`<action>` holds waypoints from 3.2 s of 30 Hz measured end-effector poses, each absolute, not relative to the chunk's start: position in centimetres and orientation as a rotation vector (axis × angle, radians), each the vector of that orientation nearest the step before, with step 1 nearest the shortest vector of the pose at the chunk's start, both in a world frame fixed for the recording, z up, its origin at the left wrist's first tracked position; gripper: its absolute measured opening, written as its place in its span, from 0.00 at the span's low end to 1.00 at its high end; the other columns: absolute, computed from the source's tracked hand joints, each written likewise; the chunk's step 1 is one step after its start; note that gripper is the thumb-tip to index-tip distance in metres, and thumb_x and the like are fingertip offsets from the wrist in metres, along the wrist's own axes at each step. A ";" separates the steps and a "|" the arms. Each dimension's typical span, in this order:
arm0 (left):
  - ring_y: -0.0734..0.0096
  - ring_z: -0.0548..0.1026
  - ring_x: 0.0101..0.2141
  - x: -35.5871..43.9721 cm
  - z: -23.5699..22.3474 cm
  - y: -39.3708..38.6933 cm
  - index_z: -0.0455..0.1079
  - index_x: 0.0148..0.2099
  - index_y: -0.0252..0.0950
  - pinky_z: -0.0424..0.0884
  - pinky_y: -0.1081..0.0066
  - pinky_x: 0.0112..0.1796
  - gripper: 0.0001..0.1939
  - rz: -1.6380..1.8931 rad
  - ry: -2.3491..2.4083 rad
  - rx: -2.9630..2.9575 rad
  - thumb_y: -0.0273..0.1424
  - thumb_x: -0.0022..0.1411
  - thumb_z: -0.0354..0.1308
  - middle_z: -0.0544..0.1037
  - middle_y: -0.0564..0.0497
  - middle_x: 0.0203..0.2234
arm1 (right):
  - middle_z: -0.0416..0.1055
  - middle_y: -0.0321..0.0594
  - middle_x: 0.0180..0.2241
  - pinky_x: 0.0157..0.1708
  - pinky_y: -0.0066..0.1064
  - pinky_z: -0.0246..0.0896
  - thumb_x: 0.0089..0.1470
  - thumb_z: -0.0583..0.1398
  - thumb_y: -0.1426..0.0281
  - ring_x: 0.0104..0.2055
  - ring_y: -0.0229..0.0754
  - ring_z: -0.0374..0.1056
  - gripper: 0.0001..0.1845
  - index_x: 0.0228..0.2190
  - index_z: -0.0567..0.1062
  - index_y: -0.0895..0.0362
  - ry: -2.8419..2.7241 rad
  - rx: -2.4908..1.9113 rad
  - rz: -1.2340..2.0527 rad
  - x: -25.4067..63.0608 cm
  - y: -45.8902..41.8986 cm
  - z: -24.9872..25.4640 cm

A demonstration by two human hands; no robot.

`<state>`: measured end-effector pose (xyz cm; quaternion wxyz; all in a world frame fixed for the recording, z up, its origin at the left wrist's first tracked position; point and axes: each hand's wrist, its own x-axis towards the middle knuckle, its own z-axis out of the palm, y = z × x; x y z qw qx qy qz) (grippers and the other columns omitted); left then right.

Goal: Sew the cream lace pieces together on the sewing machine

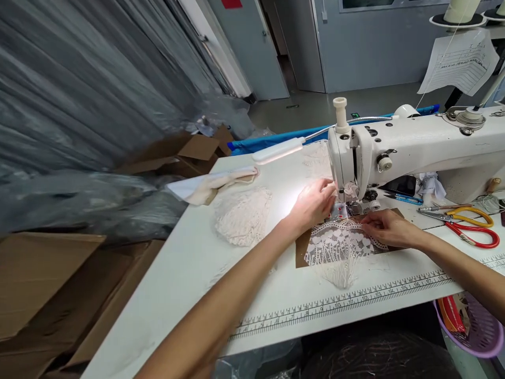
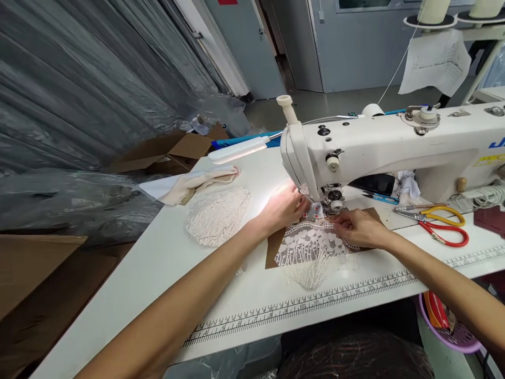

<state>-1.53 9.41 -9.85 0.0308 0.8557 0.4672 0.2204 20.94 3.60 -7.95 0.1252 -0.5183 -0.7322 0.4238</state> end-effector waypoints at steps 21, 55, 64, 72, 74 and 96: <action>0.52 0.71 0.53 -1.8 -11.9 2.0 0.64 0.58 0.33 0.69 0.46 0.53 0.20 0.631 0.971 2.972 0.39 0.71 0.46 0.71 0.37 0.54 | 0.70 0.36 0.22 0.23 0.25 0.53 0.56 0.57 0.59 0.24 0.34 0.63 0.16 0.32 0.78 0.58 -2.038 -1.587 1.157 20.7 3.9 -8.7; 0.73 0.78 0.35 -1.4 -12.0 2.1 0.71 0.37 0.34 0.75 0.58 0.49 0.07 1.013 0.796 3.008 0.24 0.67 0.53 0.79 0.49 0.35 | 0.71 0.43 0.42 0.39 0.32 0.64 0.61 0.54 0.68 0.39 0.39 0.68 0.18 0.48 0.77 0.53 -2.396 -0.894 0.474 21.5 3.3 -12.0; 0.72 0.79 0.39 -1.4 -12.3 2.2 0.70 0.41 0.32 0.73 0.54 0.54 0.04 1.038 0.711 2.954 0.22 0.66 0.54 0.79 0.47 0.38 | 0.71 0.47 0.43 0.40 0.36 0.67 0.62 0.54 0.69 0.42 0.43 0.66 0.18 0.51 0.75 0.54 -2.483 -0.888 0.299 21.4 3.4 -12.3; 0.71 0.78 0.40 -1.3 -12.2 2.2 0.70 0.41 0.30 0.76 0.58 0.52 0.04 1.041 0.718 2.919 0.21 0.66 0.54 0.78 0.47 0.37 | 0.70 0.46 0.44 0.41 0.35 0.67 0.61 0.55 0.71 0.43 0.43 0.65 0.18 0.50 0.76 0.53 -2.528 -0.899 0.262 21.5 3.5 -12.5; 0.72 0.78 0.39 -1.2 -12.2 2.2 0.70 0.40 0.31 0.78 0.60 0.49 0.04 1.049 0.734 2.915 0.21 0.66 0.54 0.78 0.48 0.37 | 0.70 0.46 0.44 0.40 0.35 0.66 0.60 0.55 0.71 0.43 0.43 0.65 0.18 0.50 0.76 0.53 -2.537 -0.921 0.254 21.4 3.5 -12.5; 0.69 0.76 0.32 -1.2 -11.5 2.0 0.68 0.39 0.33 0.73 0.60 0.39 0.02 1.145 0.865 2.997 0.24 0.65 0.55 0.79 0.49 0.32 | 0.68 0.48 0.43 0.44 0.42 0.58 0.61 0.54 0.71 0.46 0.47 0.62 0.18 0.49 0.76 0.52 -2.679 -0.940 0.261 21.4 1.4 -11.2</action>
